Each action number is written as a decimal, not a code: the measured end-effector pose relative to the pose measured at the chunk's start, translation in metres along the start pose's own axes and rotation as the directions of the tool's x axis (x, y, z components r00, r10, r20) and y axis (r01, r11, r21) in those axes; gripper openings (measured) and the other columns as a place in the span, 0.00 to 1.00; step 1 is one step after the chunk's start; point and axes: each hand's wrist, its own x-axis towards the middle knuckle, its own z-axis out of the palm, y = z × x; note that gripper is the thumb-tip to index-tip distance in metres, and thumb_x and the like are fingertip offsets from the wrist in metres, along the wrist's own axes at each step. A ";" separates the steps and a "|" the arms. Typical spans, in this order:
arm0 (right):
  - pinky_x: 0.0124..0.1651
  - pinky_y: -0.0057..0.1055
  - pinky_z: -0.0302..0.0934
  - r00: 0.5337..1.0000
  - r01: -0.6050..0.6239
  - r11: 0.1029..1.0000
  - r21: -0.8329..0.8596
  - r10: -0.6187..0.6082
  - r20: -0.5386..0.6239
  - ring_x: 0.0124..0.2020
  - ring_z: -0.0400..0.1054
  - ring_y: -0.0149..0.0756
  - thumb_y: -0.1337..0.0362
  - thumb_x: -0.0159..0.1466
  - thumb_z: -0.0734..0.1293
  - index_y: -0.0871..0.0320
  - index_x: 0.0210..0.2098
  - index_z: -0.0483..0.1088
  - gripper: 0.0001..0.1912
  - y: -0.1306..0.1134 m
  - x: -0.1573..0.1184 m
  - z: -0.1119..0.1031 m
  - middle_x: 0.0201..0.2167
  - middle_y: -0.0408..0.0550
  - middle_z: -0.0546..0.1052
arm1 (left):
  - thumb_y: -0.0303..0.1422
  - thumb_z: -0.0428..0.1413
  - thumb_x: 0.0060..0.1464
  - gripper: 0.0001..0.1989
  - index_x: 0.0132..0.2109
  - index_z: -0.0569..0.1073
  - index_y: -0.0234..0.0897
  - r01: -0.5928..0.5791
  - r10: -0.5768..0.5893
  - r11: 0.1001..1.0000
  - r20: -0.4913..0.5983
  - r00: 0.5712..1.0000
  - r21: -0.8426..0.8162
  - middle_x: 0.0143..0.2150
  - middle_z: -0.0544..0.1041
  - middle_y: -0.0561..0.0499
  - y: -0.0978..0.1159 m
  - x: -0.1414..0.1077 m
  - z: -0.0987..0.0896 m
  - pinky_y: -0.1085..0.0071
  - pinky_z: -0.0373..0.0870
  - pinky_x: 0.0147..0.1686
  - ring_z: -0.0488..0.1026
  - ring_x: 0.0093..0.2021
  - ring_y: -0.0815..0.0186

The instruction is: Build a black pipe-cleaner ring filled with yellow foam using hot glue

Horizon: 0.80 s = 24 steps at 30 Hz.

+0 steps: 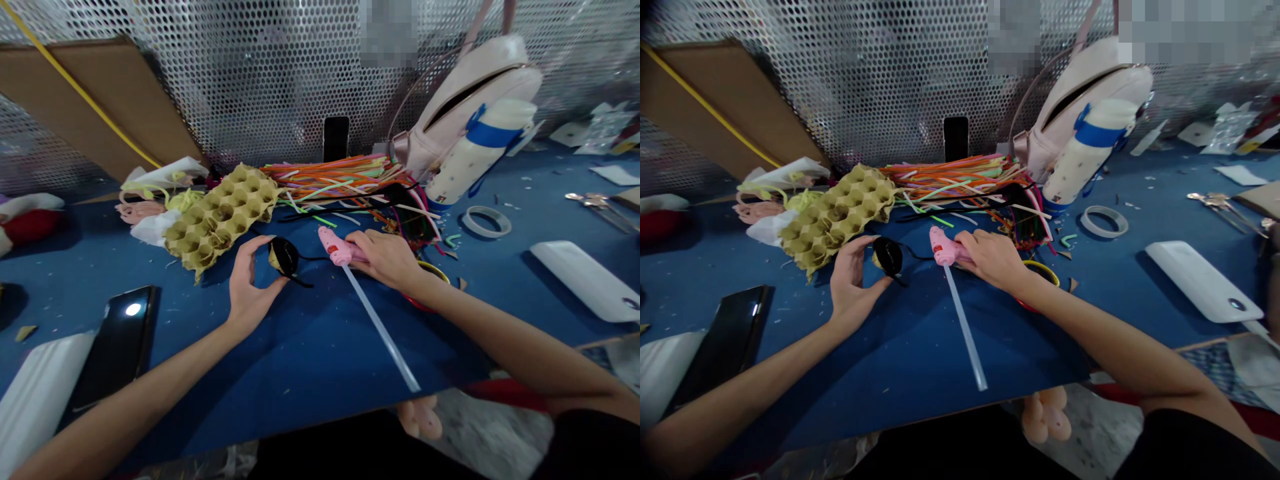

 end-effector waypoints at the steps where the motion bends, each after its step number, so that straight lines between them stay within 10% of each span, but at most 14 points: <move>1: 0.40 0.35 0.62 1.000 0.007 1.000 -0.001 -0.007 0.005 0.41 0.75 0.45 0.47 0.75 0.64 0.59 0.54 0.70 0.22 -0.001 0.001 0.000 0.41 0.55 0.80 | 0.33 0.71 0.50 0.33 0.63 0.72 0.44 0.004 -0.004 1.000 -0.001 1.000 -0.004 0.60 0.75 0.44 0.001 0.000 0.000 0.49 0.68 0.69 0.73 0.64 0.52; 12: 0.54 0.45 0.65 0.977 0.179 0.979 0.094 -0.166 -0.134 0.52 0.69 0.53 0.61 0.71 0.66 0.61 0.54 0.71 0.14 -0.019 -0.001 -0.007 0.50 0.58 0.78 | 0.33 0.71 0.51 0.35 0.64 0.70 0.44 0.040 -0.038 0.998 0.040 0.998 -0.050 0.62 0.74 0.43 -0.001 -0.002 0.000 0.48 0.67 0.70 0.72 0.65 0.51; 17: 0.51 0.38 0.69 0.921 0.337 0.811 0.478 -0.180 -0.345 0.46 0.74 0.41 0.54 0.71 0.71 0.57 0.50 0.73 0.14 -0.046 0.000 -0.032 0.45 0.50 0.82 | 0.31 0.71 0.49 0.36 0.64 0.70 0.45 0.053 -0.047 0.996 0.085 0.995 -0.075 0.61 0.74 0.44 -0.001 -0.002 0.002 0.49 0.67 0.69 0.72 0.65 0.51; 24: 0.51 0.35 0.70 0.885 0.443 0.703 0.556 -0.244 -0.396 0.44 0.77 0.37 0.66 0.75 0.66 0.57 0.43 0.77 0.06 -0.064 0.021 -0.052 0.40 0.49 0.83 | 0.32 0.71 0.50 0.34 0.63 0.70 0.44 0.042 -0.037 0.998 0.106 0.994 -0.048 0.60 0.75 0.44 0.007 -0.002 0.003 0.51 0.70 0.67 0.74 0.63 0.52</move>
